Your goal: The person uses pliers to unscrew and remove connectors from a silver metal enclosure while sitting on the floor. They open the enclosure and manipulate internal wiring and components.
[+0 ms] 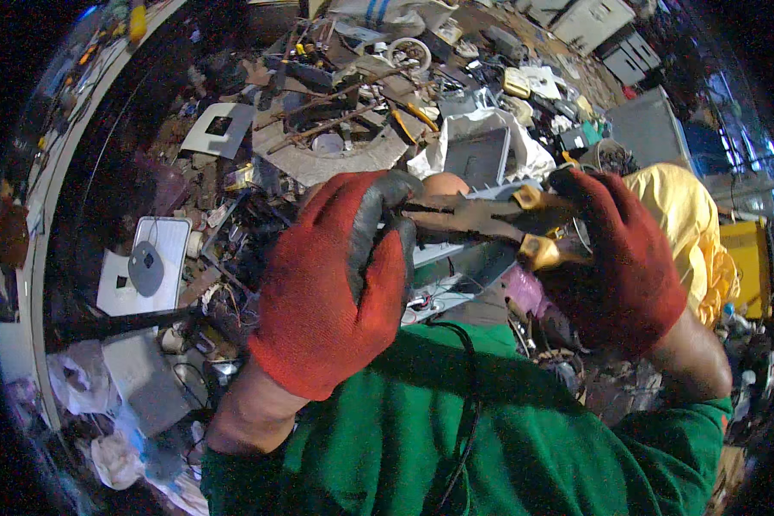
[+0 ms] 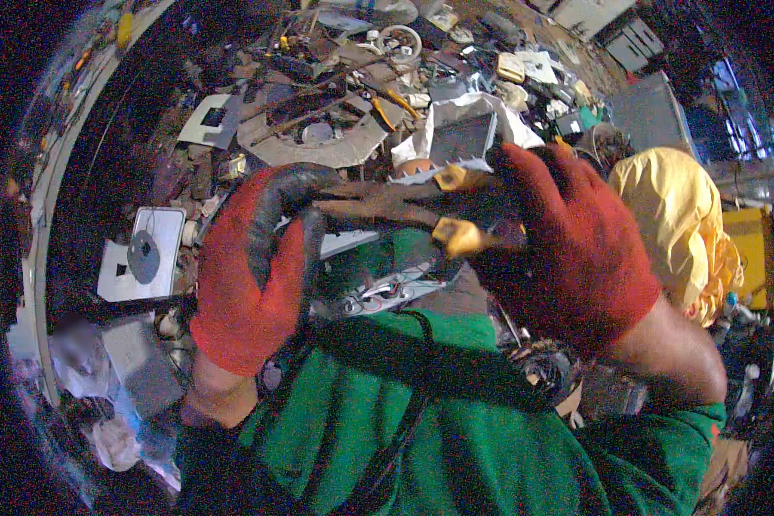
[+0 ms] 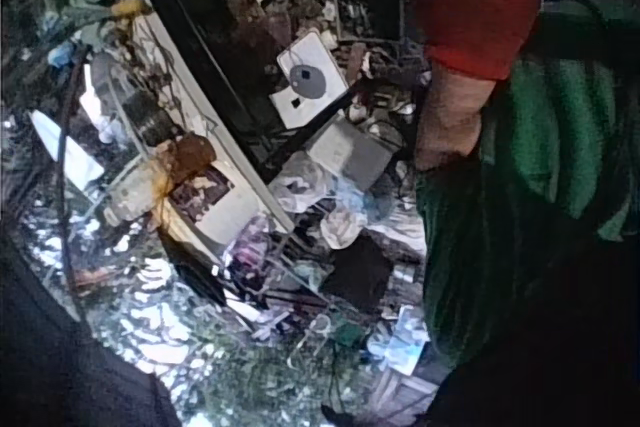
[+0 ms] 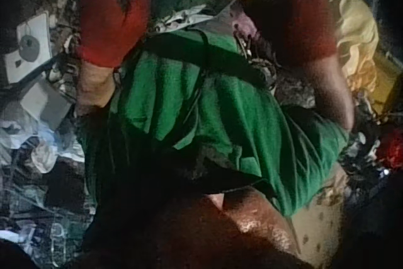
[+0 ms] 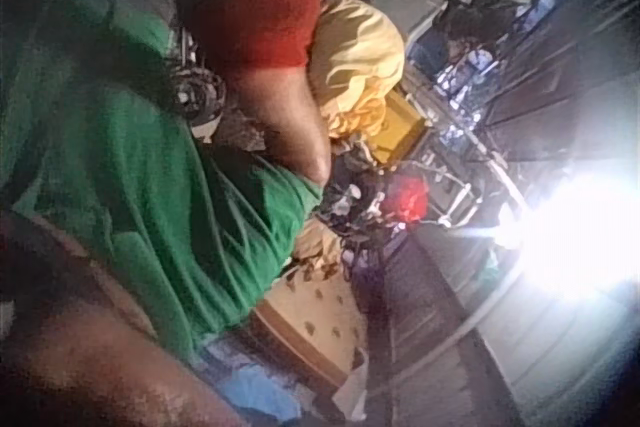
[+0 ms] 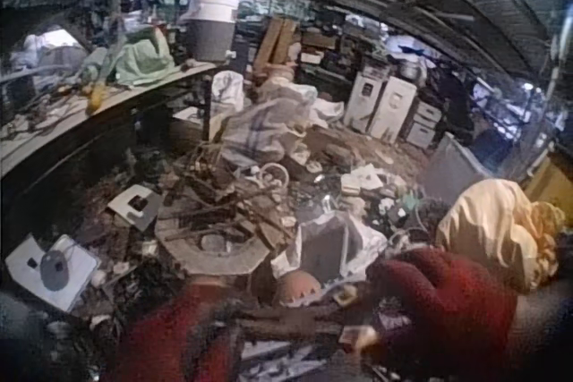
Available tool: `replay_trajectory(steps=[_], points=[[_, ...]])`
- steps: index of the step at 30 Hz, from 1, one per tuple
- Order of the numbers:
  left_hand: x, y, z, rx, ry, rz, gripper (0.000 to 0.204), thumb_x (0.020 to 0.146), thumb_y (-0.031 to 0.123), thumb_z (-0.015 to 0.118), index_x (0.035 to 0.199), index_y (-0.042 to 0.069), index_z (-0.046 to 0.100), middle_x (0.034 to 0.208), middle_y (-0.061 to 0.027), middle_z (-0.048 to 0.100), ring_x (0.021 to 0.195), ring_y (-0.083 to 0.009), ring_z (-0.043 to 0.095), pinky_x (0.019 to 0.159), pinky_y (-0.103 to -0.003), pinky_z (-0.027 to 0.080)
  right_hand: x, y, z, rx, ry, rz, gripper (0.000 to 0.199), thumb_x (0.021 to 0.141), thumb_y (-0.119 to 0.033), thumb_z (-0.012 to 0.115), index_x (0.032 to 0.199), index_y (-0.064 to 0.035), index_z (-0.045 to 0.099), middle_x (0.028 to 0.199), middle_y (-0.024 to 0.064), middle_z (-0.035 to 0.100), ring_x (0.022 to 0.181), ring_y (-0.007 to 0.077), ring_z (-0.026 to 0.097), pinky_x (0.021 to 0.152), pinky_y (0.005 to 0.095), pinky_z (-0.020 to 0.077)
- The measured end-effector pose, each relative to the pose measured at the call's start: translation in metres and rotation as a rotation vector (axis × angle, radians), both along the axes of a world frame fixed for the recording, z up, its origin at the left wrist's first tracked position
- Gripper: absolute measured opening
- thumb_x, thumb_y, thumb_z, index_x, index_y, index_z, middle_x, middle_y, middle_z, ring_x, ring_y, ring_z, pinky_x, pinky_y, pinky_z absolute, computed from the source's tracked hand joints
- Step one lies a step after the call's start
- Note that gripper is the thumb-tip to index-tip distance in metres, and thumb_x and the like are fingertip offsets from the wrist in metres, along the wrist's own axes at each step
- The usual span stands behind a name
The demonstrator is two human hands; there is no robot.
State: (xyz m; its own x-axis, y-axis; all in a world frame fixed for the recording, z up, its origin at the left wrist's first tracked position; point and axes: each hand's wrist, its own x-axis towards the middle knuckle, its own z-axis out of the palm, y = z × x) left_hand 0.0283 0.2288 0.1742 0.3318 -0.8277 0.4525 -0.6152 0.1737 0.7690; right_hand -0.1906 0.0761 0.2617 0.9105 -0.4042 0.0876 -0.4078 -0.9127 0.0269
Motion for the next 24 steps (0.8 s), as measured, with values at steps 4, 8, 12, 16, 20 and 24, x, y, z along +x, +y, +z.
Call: replay_trajectory(steps=[4,8,12,16,20,24], points=[[0.002,-0.011,-0.002,0.026,0.042,-0.027,0.030,0.086,0.005,0.056,0.116,-0.002,0.057,0.105,-0.0235,0.062,0.098,-0.0429,0.062,0.085,-0.045,0.049,0.000,-0.005,0.006,-0.029,0.045,0.016,0.085,0.058,-0.029,0.090,0.128,-0.0005,0.051,0.115,0.0220,0.059,0.101,0.0417,0.062,0.083,0.0470,0.0526],[0.016,-0.018,-0.011,-0.085,-0.344,0.032,0.031,0.090,0.008,0.056,0.119,-0.002,0.055,0.109,-0.0251,0.062,0.101,-0.0435,0.061,0.088,-0.045,0.049,0.014,-0.014,0.003,0.097,0.073,-0.003,0.081,0.059,-0.032,0.089,0.126,-0.0015,0.054,0.114,0.0189,0.061,0.098,0.0387,0.064,0.082,0.0444,0.0545],[0.026,-0.027,-0.009,-0.062,-0.491,-0.008,0.032,0.093,0.014,0.055,0.121,-0.002,0.054,0.112,-0.0258,0.062,0.104,-0.0448,0.060,0.090,-0.048,0.048,0.026,-0.021,-0.006,-0.008,0.077,0.012,0.058,0.070,-0.031,0.084,0.115,-0.0029,0.059,0.103,0.0184,0.065,0.091,0.0385,0.066,0.076,0.0441,0.0545],[0.043,-0.040,-0.010,-0.029,-0.563,-0.099,0.030,0.094,0.018,0.054,0.118,0.001,0.057,0.108,-0.0240,0.064,0.101,-0.0442,0.060,0.087,-0.049,0.049,0.031,-0.039,-0.014,-0.109,0.059,0.144,0.047,0.075,-0.035,0.080,0.105,-0.0045,0.060,0.094,0.0177,0.066,0.085,0.0402,0.065,0.070,0.0460,0.0531],[0.044,-0.057,-0.013,-0.030,-0.552,-0.116,0.029,0.093,0.026,0.056,0.111,0.003,0.061,0.103,-0.0227,0.065,0.098,-0.0432,0.061,0.084,-0.049,0.050,0.051,-0.030,0.011,0.118,0.302,-0.040,0.051,0.087,-0.046,0.063,0.103,0.0023,0.065,0.079,0.0215,0.067,0.072,0.0375,0.068,0.065,0.0453,0.0552],[0.036,-0.056,-0.006,0.157,-0.514,-0.080,0.043,0.094,0.035,0.058,0.122,0.002,0.058,0.117,-0.0219,0.063,0.111,-0.0396,0.059,0.096,-0.046,0.046,0.041,-0.052,-0.021,-0.042,0.118,0.089,0.042,0.076,-0.036,0.077,0.101,-0.0070,0.061,0.087,0.0176,0.066,0.080,0.0405,0.065,0.067,0.0468,0.0528]])
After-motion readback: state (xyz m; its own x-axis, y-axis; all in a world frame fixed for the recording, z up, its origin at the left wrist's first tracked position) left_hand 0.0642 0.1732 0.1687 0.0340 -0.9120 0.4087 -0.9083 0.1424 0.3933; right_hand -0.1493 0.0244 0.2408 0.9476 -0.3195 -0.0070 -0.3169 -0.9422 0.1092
